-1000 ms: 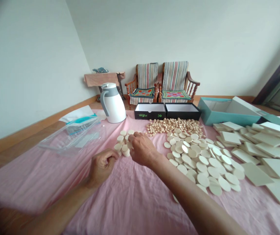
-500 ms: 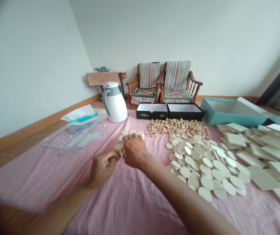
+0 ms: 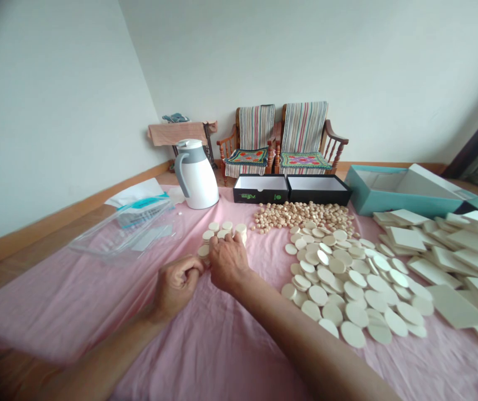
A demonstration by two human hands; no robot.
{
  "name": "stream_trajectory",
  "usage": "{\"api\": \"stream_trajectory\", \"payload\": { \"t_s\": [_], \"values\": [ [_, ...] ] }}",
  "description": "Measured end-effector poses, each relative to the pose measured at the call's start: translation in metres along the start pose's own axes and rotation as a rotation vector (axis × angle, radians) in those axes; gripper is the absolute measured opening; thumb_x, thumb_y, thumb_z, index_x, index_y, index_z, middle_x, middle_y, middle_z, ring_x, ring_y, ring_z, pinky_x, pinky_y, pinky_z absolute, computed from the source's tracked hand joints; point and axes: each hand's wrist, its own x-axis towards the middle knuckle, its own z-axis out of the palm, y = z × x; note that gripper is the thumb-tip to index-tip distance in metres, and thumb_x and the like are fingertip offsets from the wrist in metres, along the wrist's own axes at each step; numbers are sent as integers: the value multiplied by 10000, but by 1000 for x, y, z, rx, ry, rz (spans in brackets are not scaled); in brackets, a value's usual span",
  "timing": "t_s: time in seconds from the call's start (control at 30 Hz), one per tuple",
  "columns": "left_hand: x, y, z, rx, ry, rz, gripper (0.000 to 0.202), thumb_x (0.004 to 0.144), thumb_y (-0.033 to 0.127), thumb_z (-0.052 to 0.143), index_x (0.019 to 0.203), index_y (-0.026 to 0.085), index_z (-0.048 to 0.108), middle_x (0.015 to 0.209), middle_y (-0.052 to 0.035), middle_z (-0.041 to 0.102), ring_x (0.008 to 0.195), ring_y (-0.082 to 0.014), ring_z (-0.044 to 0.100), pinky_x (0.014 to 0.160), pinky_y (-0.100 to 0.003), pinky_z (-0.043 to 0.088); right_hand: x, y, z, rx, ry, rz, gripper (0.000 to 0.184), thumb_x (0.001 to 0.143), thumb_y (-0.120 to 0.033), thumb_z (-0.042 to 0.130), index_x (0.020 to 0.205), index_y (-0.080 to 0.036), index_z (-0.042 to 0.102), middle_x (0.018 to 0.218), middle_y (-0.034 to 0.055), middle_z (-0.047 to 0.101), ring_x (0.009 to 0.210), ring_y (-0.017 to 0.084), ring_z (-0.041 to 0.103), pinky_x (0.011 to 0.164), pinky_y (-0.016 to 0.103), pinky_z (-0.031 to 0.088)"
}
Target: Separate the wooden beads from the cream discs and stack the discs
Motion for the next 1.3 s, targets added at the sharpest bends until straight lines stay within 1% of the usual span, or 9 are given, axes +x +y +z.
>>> {"api": "stream_trajectory", "payload": {
  "t_s": [0.17,0.33,0.47,0.67,0.8,0.97,1.1,1.2,1.3],
  "values": [
    [0,0,0,9,3,2,232,720,17,382,591,161,510,592,5,538,576,-106,514,579,-211,391,-1,-1,-2,14,-6,3,298,698,-164,519,993,-123,519,900,129,648,943,268,525,865,385,277],
    [0,-2,-1,-34,11,28,236,727,9,397,629,158,552,629,0,577,603,-106,552,586,-205,416,-10,13,-32,83,65,-33,219,795,-301,504,962,-166,554,928,99,635,901,242,520,813,367,314],
    [0,-3,-1,-58,3,100,235,737,13,403,652,157,568,658,-7,606,625,-110,574,596,-208,439,-30,64,-48,138,175,90,191,819,-308,508,952,-195,587,896,61,636,882,202,531,785,314,343],
    [0,3,2,-21,-4,217,233,762,27,404,647,163,554,658,-8,618,642,-116,589,630,-227,470,-82,167,-29,36,264,432,241,834,-368,479,901,-191,627,879,67,661,847,203,564,754,304,380],
    [-1,13,6,35,-31,293,231,779,26,407,741,162,589,757,-33,654,755,-140,622,718,-260,497,-106,194,-29,-92,333,573,327,868,-406,415,977,-206,649,989,89,666,990,248,543,826,358,363],
    [1,60,12,72,-446,308,309,848,198,489,1146,185,567,1158,-87,620,1090,-196,569,950,-346,463,-117,194,-40,-104,228,662,465,888,-520,326,1086,-221,622,1085,104,648,1040,277,536,845,404,351],
    [1,101,34,58,-790,375,802,775,583,555,1436,253,243,1512,-118,214,1369,-338,226,1079,-527,287,-121,193,-36,-114,115,698,556,882,-576,278,1225,-225,541,1162,124,612,1103,299,505,890,452,330],
    [3,118,62,37,-906,416,878,753,678,495,1457,296,138,1545,-105,32,1383,-403,97,1055,-636,204,-123,190,-28,-90,74,632,558,891,-560,266,1281,-231,491,1284,121,535,1162,300,465,926,471,307],
    [9,126,90,29,-915,455,890,732,676,525,1453,307,156,1544,-108,41,1373,-435,91,1028,-677,200,-121,185,-26,-4,64,515,533,916,-522,239,1287,-228,483,1321,107,509,1179,264,461,961,449,290]
  ]
}}
